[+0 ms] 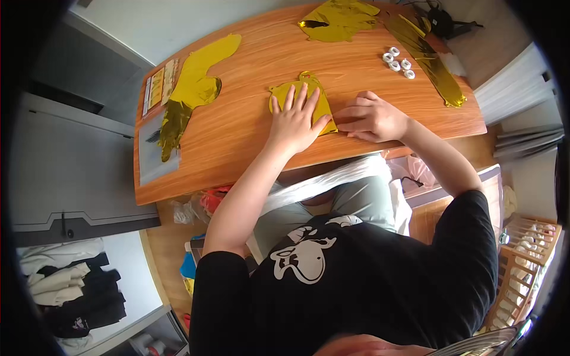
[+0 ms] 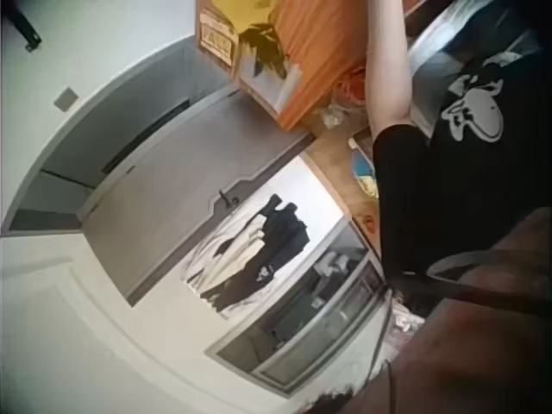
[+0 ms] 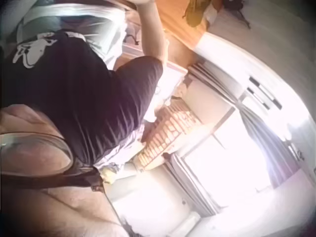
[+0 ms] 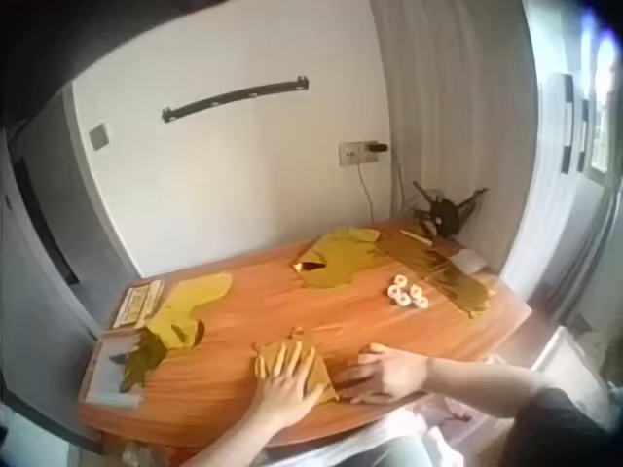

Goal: The person folds a foil balloon into a square by hand, places it onto a cardboard backing card, and slides both into a clear plastic packaging sleeve.

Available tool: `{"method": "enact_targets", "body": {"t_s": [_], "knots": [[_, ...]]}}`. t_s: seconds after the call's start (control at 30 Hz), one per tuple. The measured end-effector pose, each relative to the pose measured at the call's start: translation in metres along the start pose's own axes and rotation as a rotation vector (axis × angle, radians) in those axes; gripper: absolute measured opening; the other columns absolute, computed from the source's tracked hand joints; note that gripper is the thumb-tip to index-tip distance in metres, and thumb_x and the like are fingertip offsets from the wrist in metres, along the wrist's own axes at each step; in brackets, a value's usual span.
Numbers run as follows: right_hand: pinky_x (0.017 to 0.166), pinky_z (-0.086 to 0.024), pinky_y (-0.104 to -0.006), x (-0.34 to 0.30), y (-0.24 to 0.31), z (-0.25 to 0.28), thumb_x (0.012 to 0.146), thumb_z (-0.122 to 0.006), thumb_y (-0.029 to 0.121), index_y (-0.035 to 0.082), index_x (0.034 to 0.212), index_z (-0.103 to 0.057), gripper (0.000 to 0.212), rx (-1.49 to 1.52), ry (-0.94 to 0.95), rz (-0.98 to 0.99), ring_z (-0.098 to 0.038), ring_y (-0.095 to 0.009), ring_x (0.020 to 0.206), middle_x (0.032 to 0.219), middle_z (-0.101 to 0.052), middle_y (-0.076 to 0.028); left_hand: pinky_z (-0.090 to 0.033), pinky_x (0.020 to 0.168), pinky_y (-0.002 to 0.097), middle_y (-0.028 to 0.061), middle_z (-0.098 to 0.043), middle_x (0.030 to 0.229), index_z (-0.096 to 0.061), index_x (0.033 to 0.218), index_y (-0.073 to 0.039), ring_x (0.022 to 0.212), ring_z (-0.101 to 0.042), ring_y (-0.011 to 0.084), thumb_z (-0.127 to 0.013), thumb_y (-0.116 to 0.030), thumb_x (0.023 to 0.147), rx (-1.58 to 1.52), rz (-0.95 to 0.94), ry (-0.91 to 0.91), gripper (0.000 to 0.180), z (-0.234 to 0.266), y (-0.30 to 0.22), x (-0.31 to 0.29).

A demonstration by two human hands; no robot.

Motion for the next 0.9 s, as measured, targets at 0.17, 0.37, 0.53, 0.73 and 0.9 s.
{"method": "enact_targets", "body": {"t_s": [0.17, 0.37, 0.53, 0.73, 0.9], "knots": [[0.099, -0.043, -0.0394, 0.001, 0.0, 0.003, 0.088, -0.077, 0.024, 0.016, 0.115, -0.077, 0.028, -0.028, 0.01, 0.017, -0.061, -0.021, 0.112, 0.131, -0.067, -0.001, -0.013, 0.123, 0.0678, 0.0131, -0.029, 0.169, -0.032, 0.163, -0.022, 0.157, -0.024, 0.037, -0.04, -0.069, 0.102, -0.007, 0.004, -0.007, 0.078, 0.002, -0.003, 0.0], [0.1, -0.044, -0.0395, 0.006, -0.009, 0.007, 0.091, -0.073, 0.03, 0.018, 0.121, -0.074, 0.032, -0.139, 0.053, 0.18, -0.06, -0.02, 0.112, 0.123, -0.066, -0.001, -0.015, 0.12, 0.072, 0.016, -0.033, 0.167, -0.038, 0.16, -0.017, 0.155, -0.027, 0.0392, -0.039, -0.072, 0.1, 0.004, -0.027, -0.053, 0.081, 0.0, -0.002, 0.0], [0.099, -0.044, -0.0392, 0.004, -0.017, 0.007, 0.092, -0.072, 0.031, 0.019, 0.124, -0.073, 0.034, -0.125, 0.102, 0.222, -0.06, -0.02, 0.11, 0.12, -0.065, -0.002, -0.016, 0.121, 0.0706, 0.0151, -0.031, 0.168, -0.036, 0.161, -0.019, 0.155, -0.027, 0.0388, -0.043, -0.072, 0.099, 0.025, -0.017, -0.034, 0.082, 0.001, -0.003, 0.001], [0.1, -0.045, -0.0397, -0.001, -0.009, 0.011, 0.092, -0.072, 0.028, 0.017, 0.125, -0.073, 0.034, -0.053, 0.078, 0.142, -0.061, -0.022, 0.11, 0.117, -0.066, -0.004, -0.016, 0.121, 0.0692, 0.0136, -0.029, 0.169, -0.033, 0.163, -0.02, 0.156, -0.026, 0.0382, -0.046, -0.071, 0.099, 0.052, -0.006, 0.001, 0.082, 0.006, -0.005, 0.0], [0.103, -0.044, -0.0401, 0.004, 0.017, 0.007, 0.093, -0.072, 0.027, 0.014, 0.123, -0.073, 0.033, 0.033, 0.034, -0.019, -0.061, -0.023, 0.116, 0.12, -0.068, -0.006, -0.016, 0.122, 0.0691, 0.0138, -0.029, 0.169, -0.033, 0.163, -0.021, 0.156, -0.025, 0.0385, -0.047, -0.068, 0.099, 0.038, -0.008, -0.01, 0.08, 0.004, -0.003, -0.002]]}}
Point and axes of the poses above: each hand's wrist, its own x-axis towards the middle knuckle, its own z-axis out of the back of the hand, y = z × x, the point moved 1 cm from there along x, towards the middle knuckle
